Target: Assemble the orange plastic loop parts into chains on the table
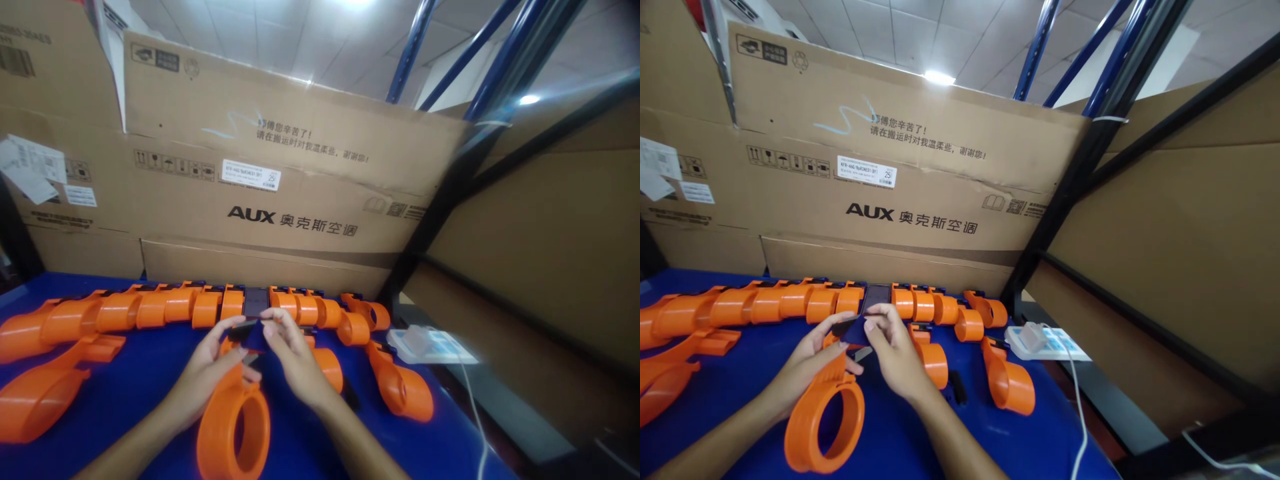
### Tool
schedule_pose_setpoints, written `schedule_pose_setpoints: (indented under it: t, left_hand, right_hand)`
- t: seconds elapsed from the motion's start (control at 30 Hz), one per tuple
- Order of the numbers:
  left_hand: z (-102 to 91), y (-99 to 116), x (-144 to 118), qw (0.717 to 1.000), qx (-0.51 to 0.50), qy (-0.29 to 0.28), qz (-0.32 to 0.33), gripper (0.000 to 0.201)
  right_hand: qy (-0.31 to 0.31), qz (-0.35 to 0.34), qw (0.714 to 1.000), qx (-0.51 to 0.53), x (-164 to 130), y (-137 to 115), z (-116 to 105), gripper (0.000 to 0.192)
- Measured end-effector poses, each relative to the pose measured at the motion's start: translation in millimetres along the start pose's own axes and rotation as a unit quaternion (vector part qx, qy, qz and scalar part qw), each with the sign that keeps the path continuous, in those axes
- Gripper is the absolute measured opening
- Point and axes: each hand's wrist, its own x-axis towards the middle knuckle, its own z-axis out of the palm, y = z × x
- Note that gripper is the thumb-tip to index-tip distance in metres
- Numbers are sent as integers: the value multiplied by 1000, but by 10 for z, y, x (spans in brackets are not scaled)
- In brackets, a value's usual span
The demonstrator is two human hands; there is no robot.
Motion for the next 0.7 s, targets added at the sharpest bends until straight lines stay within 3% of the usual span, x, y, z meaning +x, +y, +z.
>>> schedule_pose_setpoints:
  t: [0.1,0.23,0.37,0.53,0.6,0.7]
  left_hand:
    - [3,-15,-14,1000,-9,-17,-15,73]
    - [-22,-14,-11,999,-14,-44,20,66]
    - [-41,12,24,997,-21,43,61,49]
    - [-72,98,61,994,-46,86,54,59]
    - [-124,163,68,993,-80,78,35,59]
    - [-250,267,82,989,-128,66,18,58]
  right_hand:
    - [-51,43,995,80,47,2,22,24]
    - [-34,58,992,107,74,-4,105,26]
    - [-18,57,996,74,131,27,245,30]
    - [-12,39,997,65,233,78,317,30]
    - [10,29,1000,5,244,110,276,30]
    - [12,50,979,-197,194,166,199,37]
